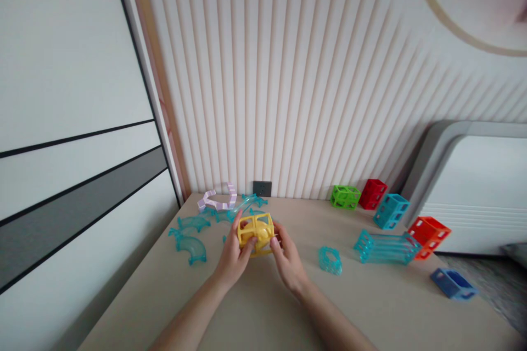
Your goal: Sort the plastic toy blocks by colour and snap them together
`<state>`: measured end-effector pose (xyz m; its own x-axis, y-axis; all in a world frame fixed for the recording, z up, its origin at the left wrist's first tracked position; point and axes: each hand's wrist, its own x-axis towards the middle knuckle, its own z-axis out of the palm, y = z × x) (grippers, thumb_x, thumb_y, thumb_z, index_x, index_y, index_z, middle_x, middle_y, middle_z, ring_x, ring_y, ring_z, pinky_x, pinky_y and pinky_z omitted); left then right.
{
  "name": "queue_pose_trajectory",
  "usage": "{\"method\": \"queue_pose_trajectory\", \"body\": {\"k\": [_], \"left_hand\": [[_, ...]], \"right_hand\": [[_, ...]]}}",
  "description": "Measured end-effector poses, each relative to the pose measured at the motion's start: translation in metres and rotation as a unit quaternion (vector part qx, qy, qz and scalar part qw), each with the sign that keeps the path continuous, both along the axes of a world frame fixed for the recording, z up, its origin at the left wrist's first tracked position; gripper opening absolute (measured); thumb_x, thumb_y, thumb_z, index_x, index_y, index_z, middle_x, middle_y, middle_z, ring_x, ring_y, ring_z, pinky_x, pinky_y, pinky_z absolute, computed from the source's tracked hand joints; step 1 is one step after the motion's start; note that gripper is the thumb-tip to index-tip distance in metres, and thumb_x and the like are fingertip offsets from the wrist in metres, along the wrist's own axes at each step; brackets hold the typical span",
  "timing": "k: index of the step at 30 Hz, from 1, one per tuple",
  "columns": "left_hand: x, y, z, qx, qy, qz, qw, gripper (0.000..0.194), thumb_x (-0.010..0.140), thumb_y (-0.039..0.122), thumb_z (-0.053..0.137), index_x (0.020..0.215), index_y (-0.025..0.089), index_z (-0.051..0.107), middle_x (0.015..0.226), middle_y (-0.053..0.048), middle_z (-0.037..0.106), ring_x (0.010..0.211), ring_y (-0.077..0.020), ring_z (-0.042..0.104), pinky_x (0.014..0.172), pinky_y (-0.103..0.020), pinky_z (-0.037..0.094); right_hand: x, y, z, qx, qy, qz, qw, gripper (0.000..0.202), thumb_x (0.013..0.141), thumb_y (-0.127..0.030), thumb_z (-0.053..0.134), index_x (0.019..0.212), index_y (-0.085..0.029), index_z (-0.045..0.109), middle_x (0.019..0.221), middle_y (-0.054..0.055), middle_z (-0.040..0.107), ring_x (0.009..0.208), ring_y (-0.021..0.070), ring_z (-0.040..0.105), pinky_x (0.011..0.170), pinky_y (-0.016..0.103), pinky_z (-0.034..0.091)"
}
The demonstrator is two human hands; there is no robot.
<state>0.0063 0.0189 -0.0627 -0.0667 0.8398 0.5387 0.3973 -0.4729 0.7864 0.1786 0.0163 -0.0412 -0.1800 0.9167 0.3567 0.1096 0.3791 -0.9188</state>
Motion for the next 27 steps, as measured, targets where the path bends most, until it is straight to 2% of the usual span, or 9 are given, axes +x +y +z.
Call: {"method": "queue_pose_trajectory", "body": {"k": [3, 7, 11, 16, 21, 24, 27], "left_hand": [[-0.001, -0.006, 0.005, -0.037, -0.016, -0.020, 0.999, 0.066, 0.098, 0.048, 0.049, 0.153, 0.021, 0.026, 0.131, -0.014, 0.061, 0.121, -0.0263, 0.061, 0.105, -0.042, 0.047], [-0.001, -0.011, 0.012, -0.046, 0.000, -0.023, 0.999, 0.053, 0.097, 0.046, 0.048, 0.143, 0.019, 0.043, 0.132, -0.014, 0.062, 0.122, -0.0270, 0.060, 0.108, -0.043, 0.045], [-0.003, -0.014, 0.013, -0.038, -0.011, -0.031, 0.999, 0.045, 0.097, 0.043, 0.047, 0.134, 0.018, 0.051, 0.131, -0.014, 0.063, 0.119, -0.0263, 0.062, 0.105, -0.042, 0.047], [-0.005, -0.014, 0.013, -0.006, 0.000, -0.027, 1.000, 0.043, 0.097, 0.038, 0.049, 0.135, 0.018, 0.050, 0.135, -0.014, 0.062, 0.123, -0.0250, 0.061, 0.105, -0.040, 0.048], [-0.009, -0.014, 0.018, 0.028, 0.036, -0.012, 0.999, 0.044, 0.098, 0.035, 0.047, 0.138, 0.018, 0.048, 0.137, -0.013, 0.062, 0.125, -0.0238, 0.060, 0.105, -0.037, 0.049], [-0.016, -0.013, 0.022, 0.048, 0.076, -0.003, 0.996, 0.046, 0.097, 0.035, 0.048, 0.141, 0.020, 0.046, 0.135, -0.012, 0.064, 0.121, -0.0229, 0.063, 0.103, -0.035, 0.051], [-0.026, -0.011, 0.022, 0.064, 0.159, 0.007, 0.985, 0.049, 0.095, 0.034, 0.052, 0.142, 0.021, 0.046, 0.131, -0.011, 0.068, 0.114, -0.0229, 0.068, 0.099, -0.035, 0.053]], "right_hand": [[-0.003, -0.004, -0.010, -0.015, -0.038, -0.015, 0.999, 0.046, 0.098, -0.059, 0.043, 0.117, -0.020, 0.060, 0.099, 0.006, 0.070, 0.083, 0.0214, 0.064, 0.075, 0.032, 0.052], [-0.007, -0.009, -0.017, -0.020, -0.060, -0.027, 0.998, 0.047, 0.101, -0.058, 0.035, 0.103, -0.019, 0.061, 0.098, 0.008, 0.071, 0.086, 0.0221, 0.065, 0.080, 0.031, 0.051], [-0.005, -0.011, -0.021, -0.002, -0.062, -0.017, 0.998, 0.044, 0.103, -0.056, 0.032, 0.110, -0.019, 0.056, 0.100, 0.008, 0.070, 0.084, 0.0201, 0.065, 0.079, 0.029, 0.051], [-0.002, -0.011, -0.022, 0.017, -0.075, -0.015, 0.997, 0.041, 0.104, -0.053, 0.031, 0.117, -0.021, 0.052, 0.093, 0.005, 0.070, 0.076, 0.0186, 0.066, 0.069, 0.026, 0.050], [-0.006, -0.011, -0.016, 0.024, -0.109, -0.037, 0.993, 0.041, 0.104, -0.052, 0.030, 0.122, -0.020, 0.050, 0.085, 0.003, 0.071, 0.069, 0.0189, 0.067, 0.063, 0.025, 0.048], [-0.006, -0.011, -0.011, 0.042, -0.148, -0.050, 0.987, 0.040, 0.104, -0.049, 0.030, 0.123, -0.020, 0.050, 0.085, 0.005, 0.072, 0.070, 0.0203, 0.068, 0.063, 0.027, 0.049], [-0.001, -0.008, -0.009, 0.053, -0.209, -0.067, 0.974, 0.039, 0.102, -0.047, 0.035, 0.124, -0.019, 0.051, 0.085, 0.007, 0.073, 0.069, 0.0223, 0.070, 0.062, 0.028, 0.049]]}}
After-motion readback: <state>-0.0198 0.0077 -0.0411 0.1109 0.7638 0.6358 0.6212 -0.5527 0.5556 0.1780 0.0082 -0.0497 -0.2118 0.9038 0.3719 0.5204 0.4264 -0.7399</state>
